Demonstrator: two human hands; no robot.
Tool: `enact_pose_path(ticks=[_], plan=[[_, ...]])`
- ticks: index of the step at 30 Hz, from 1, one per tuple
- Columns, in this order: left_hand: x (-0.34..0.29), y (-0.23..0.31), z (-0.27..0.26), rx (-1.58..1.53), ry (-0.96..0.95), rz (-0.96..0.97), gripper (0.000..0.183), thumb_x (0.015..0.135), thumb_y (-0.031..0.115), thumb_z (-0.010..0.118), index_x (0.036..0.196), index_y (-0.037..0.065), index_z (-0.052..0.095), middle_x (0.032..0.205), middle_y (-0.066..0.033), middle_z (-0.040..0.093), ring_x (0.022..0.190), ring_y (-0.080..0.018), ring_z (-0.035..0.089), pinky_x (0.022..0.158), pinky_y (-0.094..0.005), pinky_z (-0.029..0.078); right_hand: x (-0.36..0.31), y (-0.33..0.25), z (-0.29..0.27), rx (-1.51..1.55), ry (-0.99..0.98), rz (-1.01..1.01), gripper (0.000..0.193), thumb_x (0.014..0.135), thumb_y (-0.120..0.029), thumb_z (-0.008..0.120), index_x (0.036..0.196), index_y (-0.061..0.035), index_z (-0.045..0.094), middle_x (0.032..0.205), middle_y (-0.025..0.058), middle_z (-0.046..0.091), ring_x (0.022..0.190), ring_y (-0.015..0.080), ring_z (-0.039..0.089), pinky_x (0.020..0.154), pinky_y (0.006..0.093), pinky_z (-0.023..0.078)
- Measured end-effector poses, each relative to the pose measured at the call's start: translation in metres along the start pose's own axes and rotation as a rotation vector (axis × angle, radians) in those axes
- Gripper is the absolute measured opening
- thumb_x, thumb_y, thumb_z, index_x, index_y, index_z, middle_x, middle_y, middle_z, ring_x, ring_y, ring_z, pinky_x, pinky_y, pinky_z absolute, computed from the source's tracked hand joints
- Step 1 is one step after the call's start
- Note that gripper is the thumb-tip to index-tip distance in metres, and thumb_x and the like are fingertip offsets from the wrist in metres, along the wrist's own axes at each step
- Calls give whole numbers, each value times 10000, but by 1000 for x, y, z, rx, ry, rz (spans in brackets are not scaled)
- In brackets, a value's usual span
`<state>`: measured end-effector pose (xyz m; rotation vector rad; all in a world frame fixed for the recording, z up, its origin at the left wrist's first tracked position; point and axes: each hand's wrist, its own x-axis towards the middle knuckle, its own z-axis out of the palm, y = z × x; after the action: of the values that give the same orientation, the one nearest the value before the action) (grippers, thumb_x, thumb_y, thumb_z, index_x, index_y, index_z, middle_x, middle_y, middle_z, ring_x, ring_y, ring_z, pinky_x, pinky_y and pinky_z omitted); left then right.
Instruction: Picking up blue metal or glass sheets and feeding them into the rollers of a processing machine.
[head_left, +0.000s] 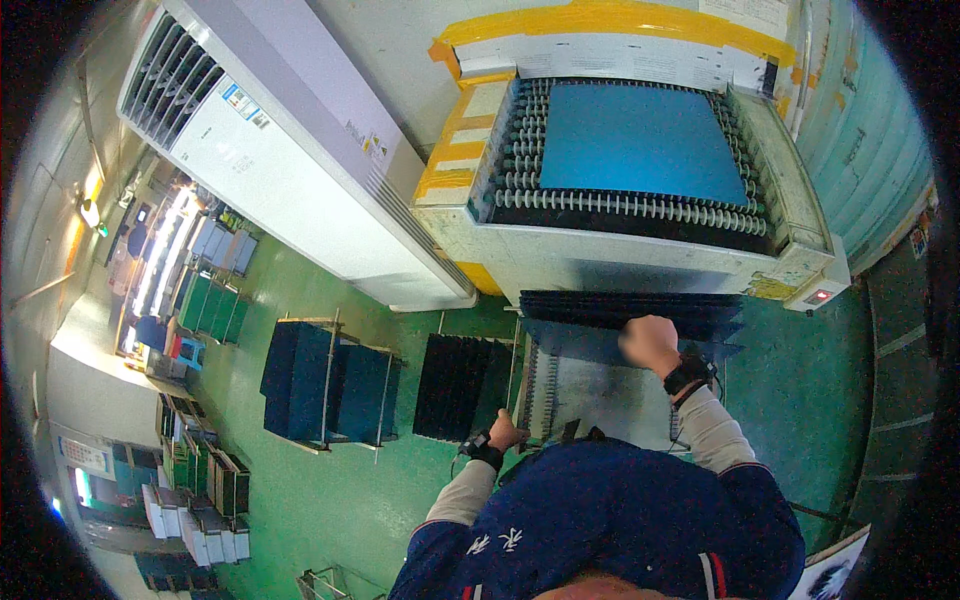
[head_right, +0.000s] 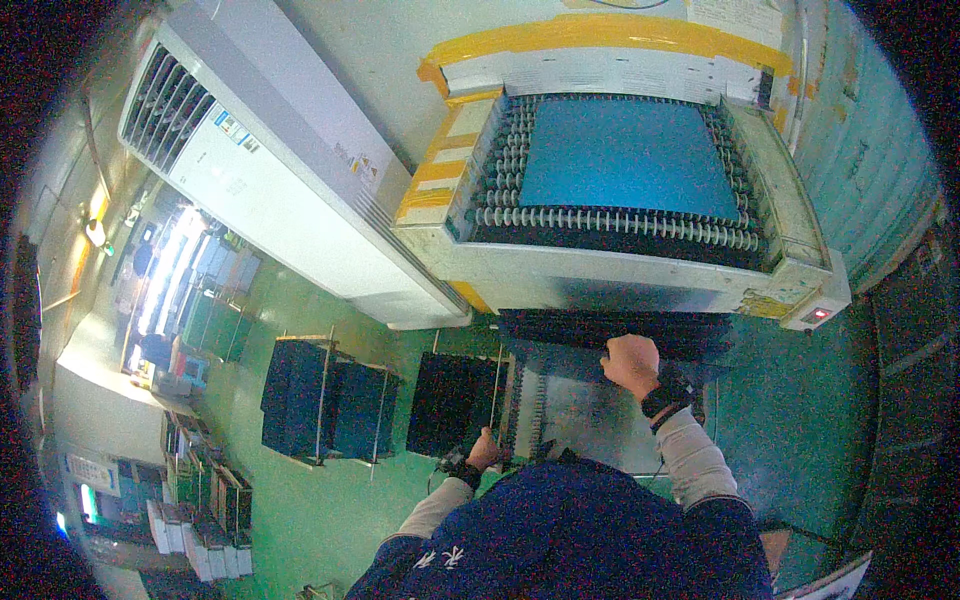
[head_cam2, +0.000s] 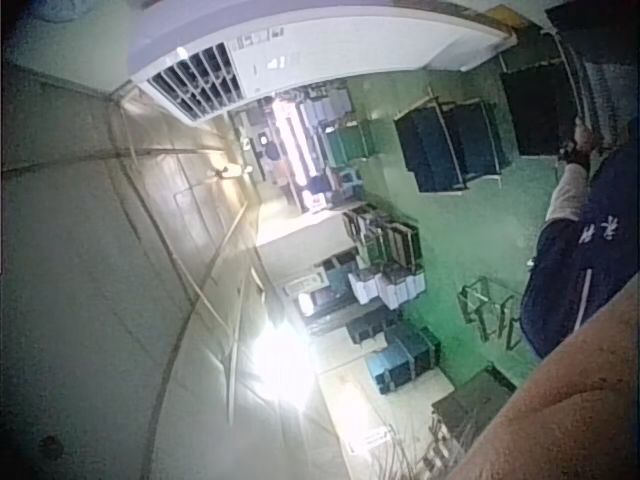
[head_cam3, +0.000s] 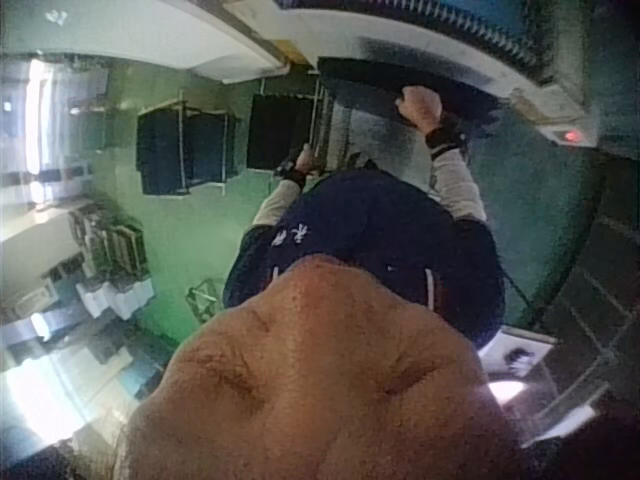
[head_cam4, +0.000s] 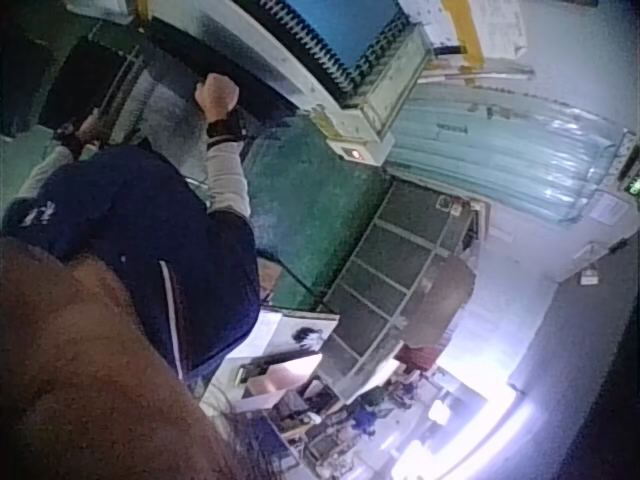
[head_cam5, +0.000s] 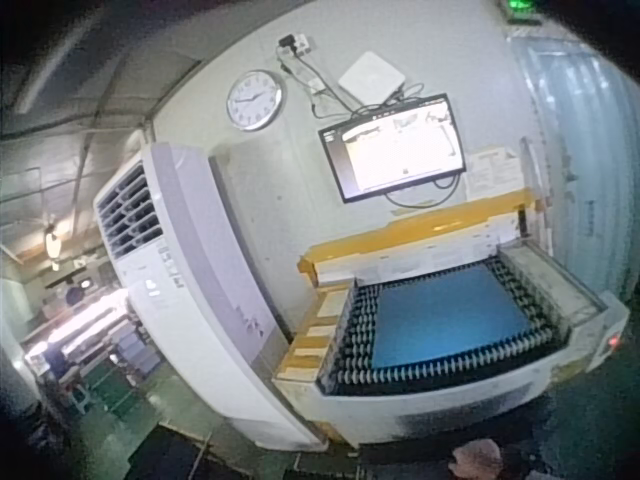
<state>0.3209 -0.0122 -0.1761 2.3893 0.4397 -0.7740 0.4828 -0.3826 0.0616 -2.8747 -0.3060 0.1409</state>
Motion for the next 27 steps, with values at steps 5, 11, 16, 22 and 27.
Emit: enact_pose_path(ticks=[5, 11, 16, 22, 27], plan=[[0, -2, 2, -8, 40, 26, 821, 594, 312, 858, 1155, -37, 371, 990, -270, 654, 941, -397, 672, 815, -433, 549, 0, 1, 1, 0, 1, -5, 282, 759, -351, 751, 798, -72, 732, 767, 154, 703, 768, 354, 690, 696, 457, 542], [-4, 3, 0, -1, 53, 21, 807, 596, 317, 865, 1144, -19, 379, 1011, -267, 659, 954, -409, 670, 822, -440, 548, 0, 0, 0, 13, 4, -6, 276, 762, -347, 747, 799, -74, 731, 758, 151, 700, 756, 355, 687, 693, 460, 541], [-2, -1, -2, -40, 15, 31, 811, 597, 331, 880, 1137, -15, 383, 1012, -276, 659, 955, -413, 671, 819, -444, 550, 0, 1, 2, 18, 23, -2, 272, 766, -345, 742, 799, -76, 731, 751, 147, 698, 751, 360, 684, 691, 463, 539], [-2, -2, 2, -32, 46, 35, 804, 607, 316, 883, 1127, -33, 378, 995, -287, 657, 949, -418, 671, 803, -445, 553, 1, -2, -4, 17, -64, 17, 291, 774, -352, 721, 840, -69, 738, 821, 156, 708, 837, 360, 691, 747, 485, 544], [-5, 2, -2, -23, 44, 44, 803, 604, 316, 890, 1118, -27, 378, 998, -289, 654, 946, -432, 666, 810, -454, 550, 0, 1, 2, 7, 30, -16, 280, 761, -342, 749, 788, -64, 725, 745, 151, 693, 756, 361, 682, 686, 468, 535]])
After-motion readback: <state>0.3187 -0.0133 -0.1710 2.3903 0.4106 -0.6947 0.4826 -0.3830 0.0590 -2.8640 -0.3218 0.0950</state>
